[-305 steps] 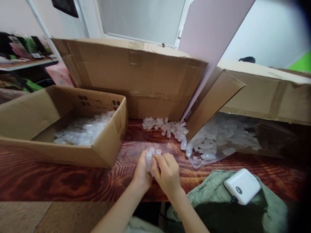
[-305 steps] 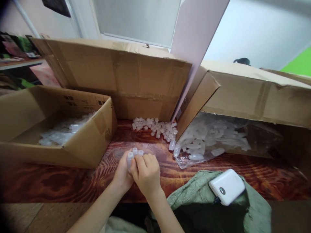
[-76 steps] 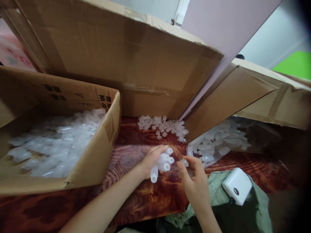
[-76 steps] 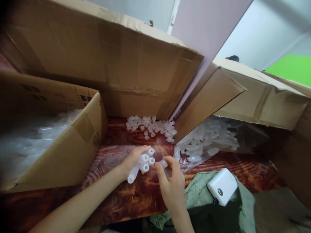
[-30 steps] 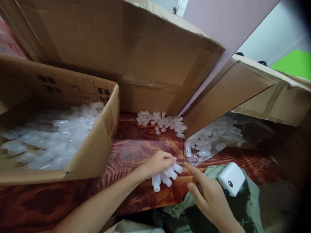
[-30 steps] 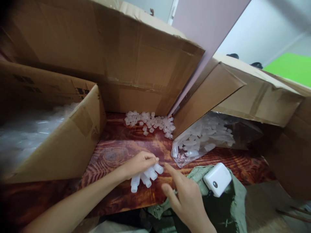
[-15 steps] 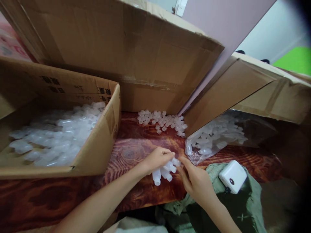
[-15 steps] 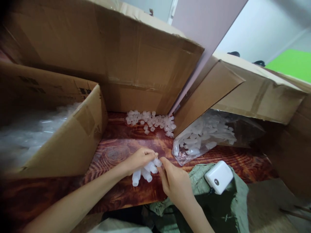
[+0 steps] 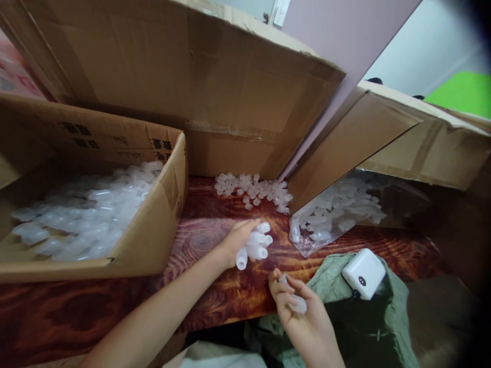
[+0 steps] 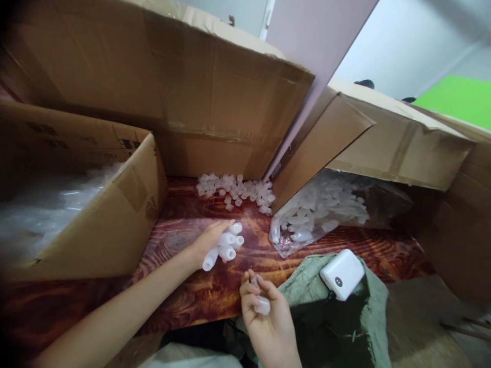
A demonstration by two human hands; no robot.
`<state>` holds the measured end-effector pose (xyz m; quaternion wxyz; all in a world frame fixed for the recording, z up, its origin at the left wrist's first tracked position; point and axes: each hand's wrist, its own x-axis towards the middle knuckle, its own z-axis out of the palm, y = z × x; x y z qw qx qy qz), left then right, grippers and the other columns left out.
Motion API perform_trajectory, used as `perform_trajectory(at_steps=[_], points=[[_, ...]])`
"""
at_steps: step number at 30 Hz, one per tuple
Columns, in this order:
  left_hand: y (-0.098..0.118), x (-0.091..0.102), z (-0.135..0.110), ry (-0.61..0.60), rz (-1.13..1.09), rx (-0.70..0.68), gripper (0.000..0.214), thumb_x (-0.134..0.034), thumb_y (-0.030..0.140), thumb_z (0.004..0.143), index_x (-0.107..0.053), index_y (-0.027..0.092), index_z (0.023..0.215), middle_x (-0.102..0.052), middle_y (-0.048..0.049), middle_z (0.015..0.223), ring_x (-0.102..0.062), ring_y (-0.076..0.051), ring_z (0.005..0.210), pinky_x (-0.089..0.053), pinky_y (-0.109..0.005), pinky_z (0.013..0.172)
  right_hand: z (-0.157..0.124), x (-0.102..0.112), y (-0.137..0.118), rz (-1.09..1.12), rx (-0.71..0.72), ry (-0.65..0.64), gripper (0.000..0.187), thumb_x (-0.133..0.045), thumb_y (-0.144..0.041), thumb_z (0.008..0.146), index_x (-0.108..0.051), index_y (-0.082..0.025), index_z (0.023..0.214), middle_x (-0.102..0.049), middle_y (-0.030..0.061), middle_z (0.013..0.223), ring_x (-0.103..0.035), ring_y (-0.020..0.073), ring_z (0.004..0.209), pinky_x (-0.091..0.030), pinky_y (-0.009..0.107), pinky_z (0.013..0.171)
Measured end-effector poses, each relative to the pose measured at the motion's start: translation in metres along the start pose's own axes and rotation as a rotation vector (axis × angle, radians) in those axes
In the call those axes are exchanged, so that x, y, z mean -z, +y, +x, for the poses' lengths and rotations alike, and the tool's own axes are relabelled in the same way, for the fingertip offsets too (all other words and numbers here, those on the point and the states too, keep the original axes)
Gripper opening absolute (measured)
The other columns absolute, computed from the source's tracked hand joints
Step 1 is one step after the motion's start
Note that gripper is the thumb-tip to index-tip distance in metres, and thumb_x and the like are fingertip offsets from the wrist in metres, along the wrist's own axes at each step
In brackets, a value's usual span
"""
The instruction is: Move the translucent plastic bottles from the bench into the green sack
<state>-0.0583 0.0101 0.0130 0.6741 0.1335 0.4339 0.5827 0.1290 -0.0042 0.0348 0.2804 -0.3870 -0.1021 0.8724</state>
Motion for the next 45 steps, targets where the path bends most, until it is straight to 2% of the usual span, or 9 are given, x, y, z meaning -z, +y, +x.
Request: perform_trajectory(at_steps=[4,10,16,21,25,27,30,36,45], points=[[0.002,0.000,-0.001,0.019,-0.006,-0.050,0.027,-0.055,0.042,0.083,-0.054,0.016,0.091,-0.063,-0.0048,0.070,-0.060,-0.018,0.044,-0.041,-0.023,0.027,0.002,0.002,0.020,0.277,-0.144,-0.016,0.021,-0.067,-0.005,0.074,-0.060,-0.010,0.093,-0.060,0.0008,0.080,-0.041,0.0003,0.045,-0.036,0.008,0.035],[-0.002,-0.001,0.000,0.074,-0.015,-0.087,0.028,-0.057,0.044,0.083,-0.053,0.017,0.091,-0.063,-0.0036,0.069,-0.057,-0.017,0.040,-0.040,-0.022,0.026,0.012,0.000,0.014,0.054,-0.002,0.058,0.014,-0.069,-0.012,0.076,-0.064,-0.012,0.089,-0.062,0.0031,0.081,-0.047,0.0038,0.052,-0.038,0.010,0.037],[-0.002,-0.003,0.000,0.078,-0.022,-0.093,0.028,-0.056,0.043,0.083,-0.053,0.017,0.091,-0.063,-0.0036,0.067,-0.057,-0.017,0.040,-0.040,-0.022,0.026,0.009,-0.005,0.008,0.025,0.143,0.130,0.023,-0.075,-0.008,0.068,-0.065,-0.013,0.088,-0.066,0.0062,0.092,-0.061,0.0080,0.071,-0.053,0.014,0.063],[-0.003,-0.008,-0.006,0.055,-0.003,-0.103,0.029,-0.061,0.043,0.081,-0.054,0.017,0.091,-0.063,-0.0043,0.071,-0.062,-0.017,0.049,-0.047,-0.022,0.034,0.002,-0.003,0.011,-0.593,0.635,0.187,0.029,-0.066,-0.045,0.087,-0.061,-0.020,0.102,-0.068,0.0040,0.095,-0.054,0.0082,0.055,-0.046,0.019,0.049],[-0.007,-0.012,-0.010,0.005,0.020,-0.106,0.033,-0.066,0.046,0.077,-0.055,0.017,0.084,-0.063,-0.0044,0.075,-0.063,-0.018,0.056,-0.050,-0.023,0.038,-0.001,-0.002,-0.004,-1.169,0.911,0.249,0.037,-0.060,-0.049,0.090,-0.064,-0.021,0.114,-0.063,0.0073,0.114,-0.058,0.0221,0.107,-0.048,0.032,0.089],[-0.009,-0.012,-0.010,-0.010,0.033,-0.102,0.034,-0.066,0.048,0.077,-0.054,0.017,0.082,-0.062,-0.0033,0.071,-0.063,-0.017,0.055,-0.051,-0.023,0.040,0.000,-0.003,-0.009,-1.215,0.929,0.227,0.042,-0.058,-0.048,0.091,-0.058,-0.022,0.124,-0.058,0.0089,0.127,-0.052,0.0251,0.120,-0.044,0.037,0.099],[-0.012,-0.012,-0.009,-0.020,0.055,-0.088,0.035,-0.065,0.050,0.077,-0.055,0.016,0.083,-0.062,-0.0028,0.068,-0.062,-0.017,0.052,-0.050,-0.024,0.040,0.005,-0.006,-0.013,-1.201,0.912,0.149,0.040,-0.056,-0.044,0.093,-0.051,-0.022,0.127,-0.060,0.0099,0.123,-0.060,0.0230,0.109,-0.050,0.036,0.091],[-0.013,-0.011,-0.008,-0.023,0.076,-0.093,0.033,-0.066,0.048,0.078,-0.058,0.016,0.082,-0.061,-0.0019,0.071,-0.061,-0.015,0.053,-0.053,-0.025,0.049,0.012,-0.014,-0.025,-1.578,1.123,0.011,0.026,-0.052,-0.034,0.096,-0.061,-0.024,0.119,-0.059,0.0077,0.115,-0.057,0.0209,0.108,-0.046,0.035,0.094],[-0.016,-0.006,-0.003,-0.036,0.121,-0.027,0.031,-0.065,0.047,0.078,-0.059,0.016,0.080,-0.060,-0.0016,0.066,-0.057,-0.014,0.049,-0.048,-0.023,0.044,0.006,-0.017,-0.043,-1.818,1.052,-0.224,0.020,-0.047,-0.024,0.097,-0.054,-0.022,0.116,-0.062,0.0083,0.112,-0.061,0.0205,0.101,-0.049,0.031,0.087]])
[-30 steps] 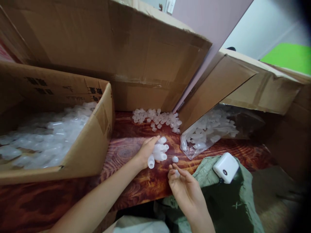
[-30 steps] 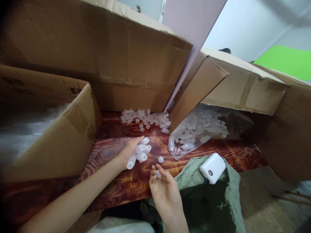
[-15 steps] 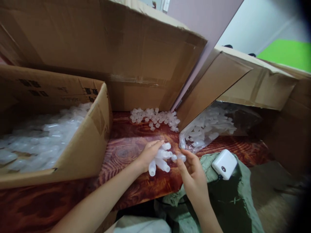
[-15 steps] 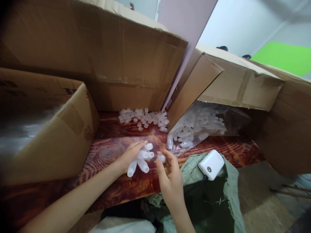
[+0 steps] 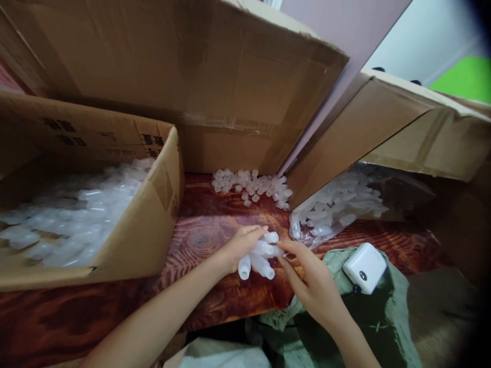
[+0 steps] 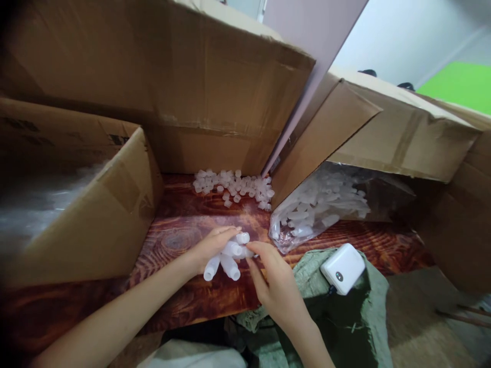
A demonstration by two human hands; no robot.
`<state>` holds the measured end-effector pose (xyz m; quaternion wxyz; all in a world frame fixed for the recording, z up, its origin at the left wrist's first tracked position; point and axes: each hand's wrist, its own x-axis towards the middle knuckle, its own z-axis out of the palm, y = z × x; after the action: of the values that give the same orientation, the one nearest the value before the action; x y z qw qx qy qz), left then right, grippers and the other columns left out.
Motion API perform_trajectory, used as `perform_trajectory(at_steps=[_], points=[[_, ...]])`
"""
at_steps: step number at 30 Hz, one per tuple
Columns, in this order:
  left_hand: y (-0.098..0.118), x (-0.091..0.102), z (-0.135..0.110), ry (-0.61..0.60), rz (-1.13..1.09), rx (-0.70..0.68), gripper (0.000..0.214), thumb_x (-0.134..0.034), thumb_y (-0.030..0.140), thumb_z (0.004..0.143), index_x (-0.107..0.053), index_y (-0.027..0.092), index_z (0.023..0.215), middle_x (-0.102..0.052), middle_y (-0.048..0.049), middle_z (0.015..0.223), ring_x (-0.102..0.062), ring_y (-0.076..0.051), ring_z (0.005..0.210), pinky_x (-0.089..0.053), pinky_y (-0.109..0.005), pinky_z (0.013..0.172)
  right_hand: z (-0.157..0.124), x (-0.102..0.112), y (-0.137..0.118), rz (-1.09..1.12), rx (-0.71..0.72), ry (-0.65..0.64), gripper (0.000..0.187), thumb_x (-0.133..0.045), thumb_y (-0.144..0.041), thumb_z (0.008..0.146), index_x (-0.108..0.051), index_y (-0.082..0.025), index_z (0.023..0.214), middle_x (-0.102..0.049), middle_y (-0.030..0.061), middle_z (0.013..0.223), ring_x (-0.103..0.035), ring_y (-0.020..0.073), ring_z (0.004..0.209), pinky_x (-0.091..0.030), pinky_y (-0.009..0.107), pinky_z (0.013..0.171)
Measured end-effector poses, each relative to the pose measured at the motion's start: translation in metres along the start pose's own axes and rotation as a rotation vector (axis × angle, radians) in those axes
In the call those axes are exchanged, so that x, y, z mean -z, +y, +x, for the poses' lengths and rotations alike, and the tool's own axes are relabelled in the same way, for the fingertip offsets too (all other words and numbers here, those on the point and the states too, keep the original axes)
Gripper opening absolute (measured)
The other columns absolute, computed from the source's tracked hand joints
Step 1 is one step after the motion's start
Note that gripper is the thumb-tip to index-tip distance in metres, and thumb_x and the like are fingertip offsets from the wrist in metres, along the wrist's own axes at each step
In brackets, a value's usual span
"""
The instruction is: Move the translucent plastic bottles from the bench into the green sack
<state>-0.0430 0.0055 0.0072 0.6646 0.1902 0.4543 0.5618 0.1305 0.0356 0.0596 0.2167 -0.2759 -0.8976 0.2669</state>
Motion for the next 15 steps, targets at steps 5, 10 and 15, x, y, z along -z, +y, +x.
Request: perform_trajectory(at_steps=[5,10,15], points=[[-0.002,0.000,0.001,-0.007,0.021,0.019,0.031,-0.064,0.047,0.079,-0.058,0.016,0.076,-0.060,-0.0021,0.064,-0.058,-0.015,0.050,-0.047,-0.022,0.043,0.002,0.006,0.000,-0.076,0.011,-0.077,0.016,-0.045,-0.024,0.099,-0.052,-0.022,0.113,-0.062,0.0065,0.105,-0.060,0.0187,0.096,-0.047,0.028,0.081],[-0.003,-0.001,0.001,-0.021,0.024,0.024,0.035,-0.067,0.049,0.076,-0.059,0.015,0.075,-0.063,-0.0044,0.071,-0.060,-0.015,0.055,-0.050,-0.024,0.049,0.005,0.010,0.001,-0.303,-0.004,-0.101,0.025,-0.045,-0.040,0.099,-0.052,-0.021,0.085,-0.057,0.0024,0.076,-0.056,0.0185,0.069,-0.041,0.028,0.061],[0.002,-0.002,-0.002,-0.006,0.029,0.075,0.030,-0.063,0.046,0.081,-0.060,0.017,0.078,-0.065,-0.0054,0.072,-0.061,-0.017,0.053,-0.046,-0.023,0.042,0.007,0.019,-0.001,-0.206,-0.064,-0.208,0.018,-0.050,-0.038,0.097,-0.052,-0.023,0.107,-0.060,0.0014,0.086,-0.058,0.0156,0.070,-0.044,0.024,0.060]])
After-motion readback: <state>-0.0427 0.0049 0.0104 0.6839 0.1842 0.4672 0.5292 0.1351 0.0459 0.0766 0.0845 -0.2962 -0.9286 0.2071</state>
